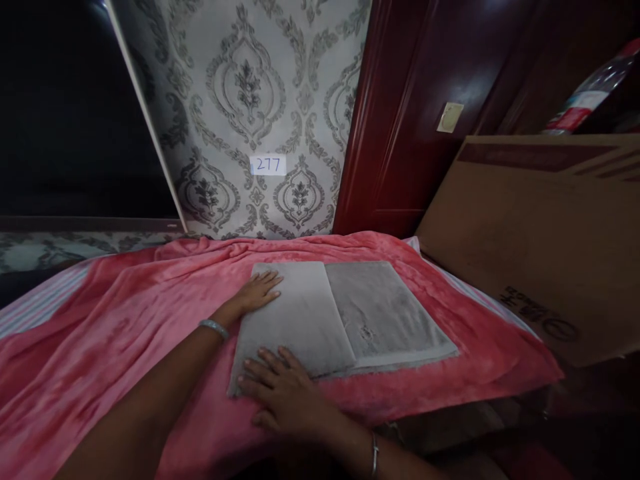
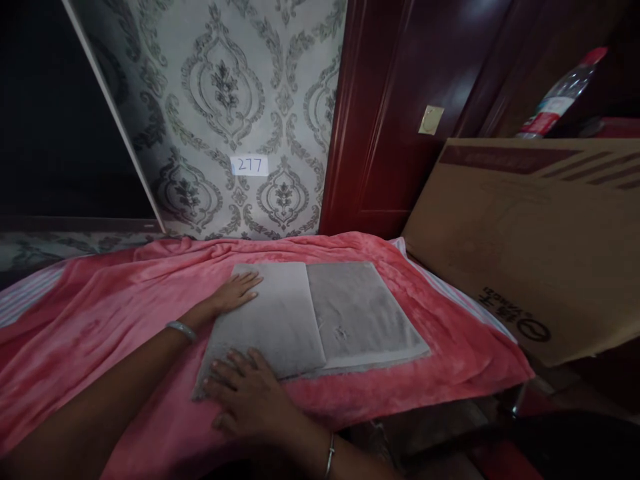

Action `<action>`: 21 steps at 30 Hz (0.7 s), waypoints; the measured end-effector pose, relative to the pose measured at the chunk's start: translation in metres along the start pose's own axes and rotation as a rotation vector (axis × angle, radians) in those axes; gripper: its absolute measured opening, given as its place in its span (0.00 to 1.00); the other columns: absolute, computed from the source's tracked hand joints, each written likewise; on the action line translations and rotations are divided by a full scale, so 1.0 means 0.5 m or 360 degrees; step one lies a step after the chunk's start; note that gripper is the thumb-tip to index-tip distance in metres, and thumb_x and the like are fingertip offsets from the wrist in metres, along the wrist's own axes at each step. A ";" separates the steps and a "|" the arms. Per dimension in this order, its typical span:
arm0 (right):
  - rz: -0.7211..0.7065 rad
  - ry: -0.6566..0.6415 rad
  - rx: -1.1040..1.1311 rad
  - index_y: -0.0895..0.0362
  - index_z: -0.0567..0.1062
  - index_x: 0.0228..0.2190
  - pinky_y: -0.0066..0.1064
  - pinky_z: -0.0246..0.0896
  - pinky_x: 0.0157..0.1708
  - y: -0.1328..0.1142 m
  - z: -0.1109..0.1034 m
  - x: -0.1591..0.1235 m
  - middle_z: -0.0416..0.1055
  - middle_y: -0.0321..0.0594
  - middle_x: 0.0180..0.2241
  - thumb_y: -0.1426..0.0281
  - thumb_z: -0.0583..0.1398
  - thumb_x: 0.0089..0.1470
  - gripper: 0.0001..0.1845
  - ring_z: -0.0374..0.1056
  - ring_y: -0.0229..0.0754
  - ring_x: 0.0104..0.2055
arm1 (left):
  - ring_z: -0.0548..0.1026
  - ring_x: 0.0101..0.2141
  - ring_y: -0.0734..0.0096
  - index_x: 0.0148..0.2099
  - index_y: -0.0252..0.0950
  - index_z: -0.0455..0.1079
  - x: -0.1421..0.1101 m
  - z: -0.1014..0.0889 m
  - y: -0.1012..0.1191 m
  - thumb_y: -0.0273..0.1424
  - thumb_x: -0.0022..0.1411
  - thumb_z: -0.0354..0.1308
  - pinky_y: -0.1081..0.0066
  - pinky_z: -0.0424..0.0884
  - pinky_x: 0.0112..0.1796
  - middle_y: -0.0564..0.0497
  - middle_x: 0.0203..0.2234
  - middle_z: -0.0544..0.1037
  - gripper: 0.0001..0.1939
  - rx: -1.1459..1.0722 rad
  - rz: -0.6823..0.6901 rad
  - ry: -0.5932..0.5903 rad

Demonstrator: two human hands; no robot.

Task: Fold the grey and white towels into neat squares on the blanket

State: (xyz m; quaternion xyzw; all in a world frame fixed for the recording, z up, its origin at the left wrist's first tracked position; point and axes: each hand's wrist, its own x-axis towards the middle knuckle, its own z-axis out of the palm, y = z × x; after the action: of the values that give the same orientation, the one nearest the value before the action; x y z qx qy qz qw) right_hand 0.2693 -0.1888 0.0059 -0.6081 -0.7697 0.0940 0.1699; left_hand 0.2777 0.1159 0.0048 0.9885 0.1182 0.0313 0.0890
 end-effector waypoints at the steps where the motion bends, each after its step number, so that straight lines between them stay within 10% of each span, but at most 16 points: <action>1: -0.0001 0.0003 0.0003 0.47 0.52 0.69 0.51 0.28 0.71 0.000 -0.001 0.000 0.46 0.35 0.72 0.54 0.49 0.70 0.31 0.33 0.45 0.74 | 0.48 0.71 0.52 0.73 0.43 0.52 0.013 -0.001 -0.007 0.54 0.69 0.41 0.48 0.42 0.67 0.45 0.72 0.50 0.36 -0.0006 -0.0015 0.0007; 12: -0.0012 0.0030 -0.0007 0.47 0.51 0.69 0.49 0.28 0.72 -0.004 -0.020 -0.005 0.44 0.33 0.72 0.55 0.48 0.71 0.30 0.32 0.43 0.74 | 0.46 0.71 0.47 0.73 0.41 0.53 0.094 -0.016 -0.041 0.53 0.67 0.45 0.45 0.42 0.67 0.42 0.72 0.50 0.38 0.0008 -0.0231 -0.0003; 21: -0.0074 0.0256 -0.0014 0.48 0.57 0.67 0.53 0.35 0.70 0.012 0.018 0.007 0.52 0.36 0.70 0.54 0.52 0.69 0.30 0.40 0.49 0.73 | 0.48 0.70 0.41 0.70 0.36 0.59 0.075 -0.063 0.063 0.48 0.69 0.46 0.36 0.42 0.64 0.36 0.69 0.56 0.34 0.0374 -0.0462 0.0048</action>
State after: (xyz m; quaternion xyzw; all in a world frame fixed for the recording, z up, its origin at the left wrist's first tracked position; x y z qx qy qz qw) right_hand 0.2707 -0.1835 -0.0040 -0.5963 -0.7680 0.0377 0.2306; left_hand 0.3185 0.1001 0.0430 0.9641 0.2637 0.0190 -0.0252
